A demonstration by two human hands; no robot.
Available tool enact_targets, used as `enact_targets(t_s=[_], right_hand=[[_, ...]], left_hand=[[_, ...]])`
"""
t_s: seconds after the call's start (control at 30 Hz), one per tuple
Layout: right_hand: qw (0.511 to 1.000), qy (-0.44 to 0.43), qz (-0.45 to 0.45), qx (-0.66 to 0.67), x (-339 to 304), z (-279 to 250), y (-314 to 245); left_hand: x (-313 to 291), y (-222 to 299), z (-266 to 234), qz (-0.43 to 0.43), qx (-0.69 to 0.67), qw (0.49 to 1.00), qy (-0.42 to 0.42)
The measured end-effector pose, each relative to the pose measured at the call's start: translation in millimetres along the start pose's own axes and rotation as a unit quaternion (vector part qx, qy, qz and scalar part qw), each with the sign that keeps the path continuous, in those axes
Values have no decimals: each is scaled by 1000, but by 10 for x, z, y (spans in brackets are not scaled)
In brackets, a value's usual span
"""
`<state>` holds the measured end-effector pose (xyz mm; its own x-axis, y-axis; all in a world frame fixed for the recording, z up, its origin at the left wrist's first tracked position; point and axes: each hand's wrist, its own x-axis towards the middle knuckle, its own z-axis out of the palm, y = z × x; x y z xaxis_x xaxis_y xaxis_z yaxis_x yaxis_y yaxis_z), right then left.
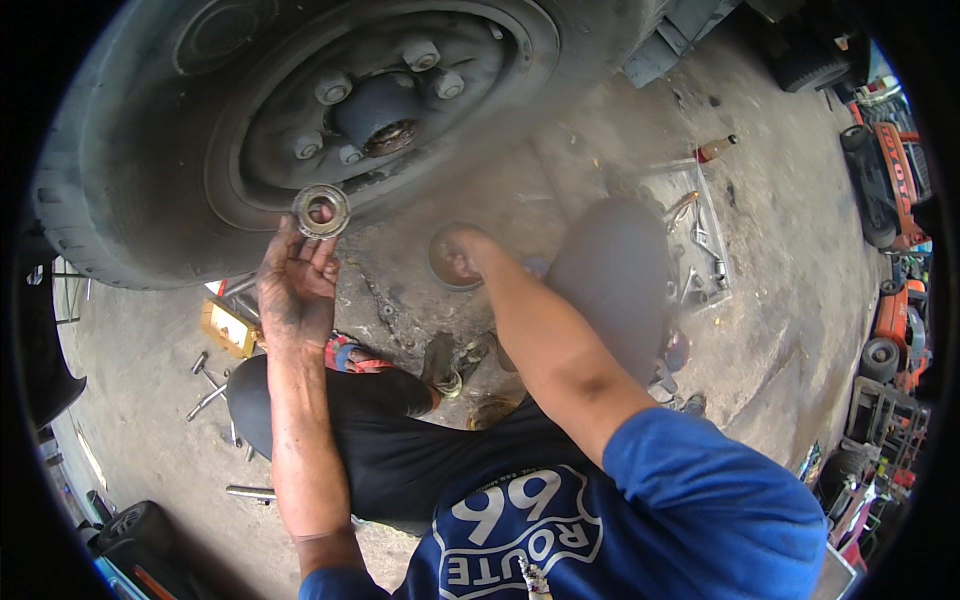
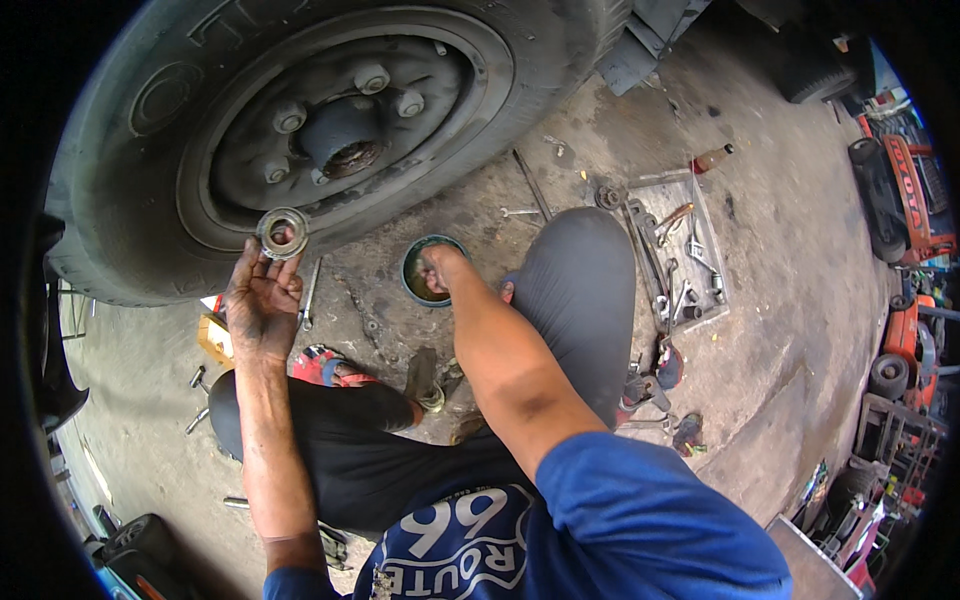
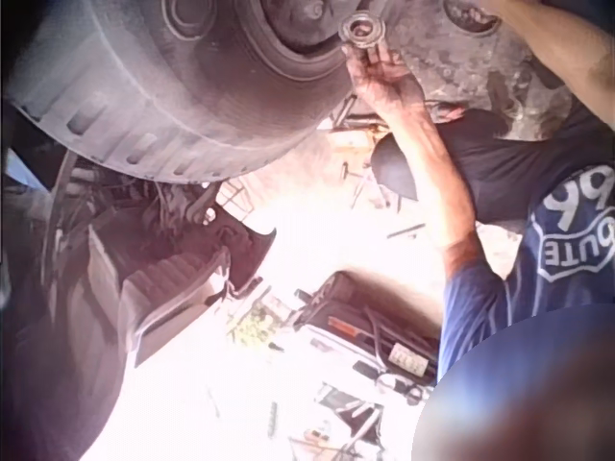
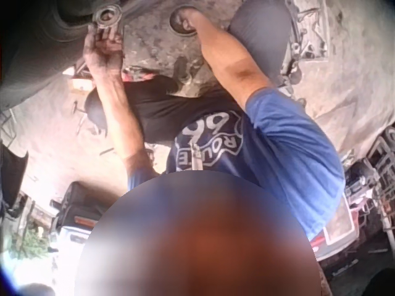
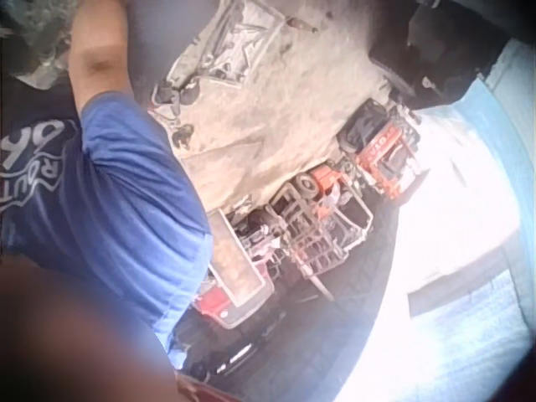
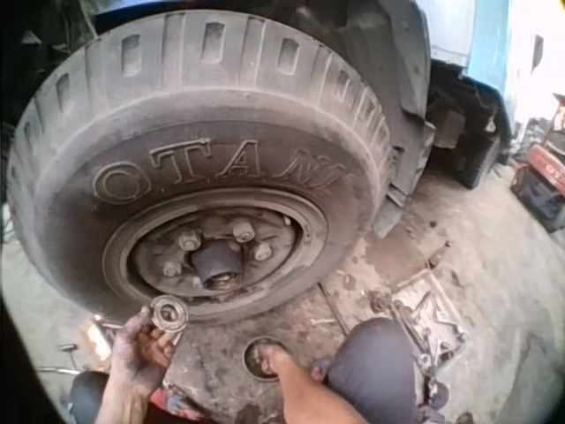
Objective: The person applies grease to a wheel bearing by hand, then places the bearing into the wheel hub. The person wipes the hub with a rag and uses a screwdriver to scrape the hub surface.
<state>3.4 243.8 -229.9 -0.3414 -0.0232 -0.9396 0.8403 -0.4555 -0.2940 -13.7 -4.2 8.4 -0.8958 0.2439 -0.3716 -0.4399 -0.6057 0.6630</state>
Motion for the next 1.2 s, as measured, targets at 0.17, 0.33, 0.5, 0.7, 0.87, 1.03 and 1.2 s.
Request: enact_targets(t_s=[0.17,0.33,0.5,0.7,0.87,1.03,1.2], right_hand=[[859,66,-128,-491,-869,54,-297],[823,78,-435,-356,-2102,332,-389],[845,-74,-505,-159,-2619,515,-354],[797,-197,-549,-156,-2590,536,-276],[840,-312,-444,24,-2474,644,-196],[825,-372,-414,100,-2397,623,-240],[824,-382,-406,103,-2340,626,-246]], left_hand=[[64,-96,37,-21,15,1000,17],[52,-132,186,-5,-69,997,-18],[-4,-156,177,10,-111,993,-47],[-56,-156,146,25,-136,990,-38],[-107,-79,274,14,-137,988,-75],[-133,-109,312,24,-116,985,-123],[-99,-160,255,20,-116,986,-122]])
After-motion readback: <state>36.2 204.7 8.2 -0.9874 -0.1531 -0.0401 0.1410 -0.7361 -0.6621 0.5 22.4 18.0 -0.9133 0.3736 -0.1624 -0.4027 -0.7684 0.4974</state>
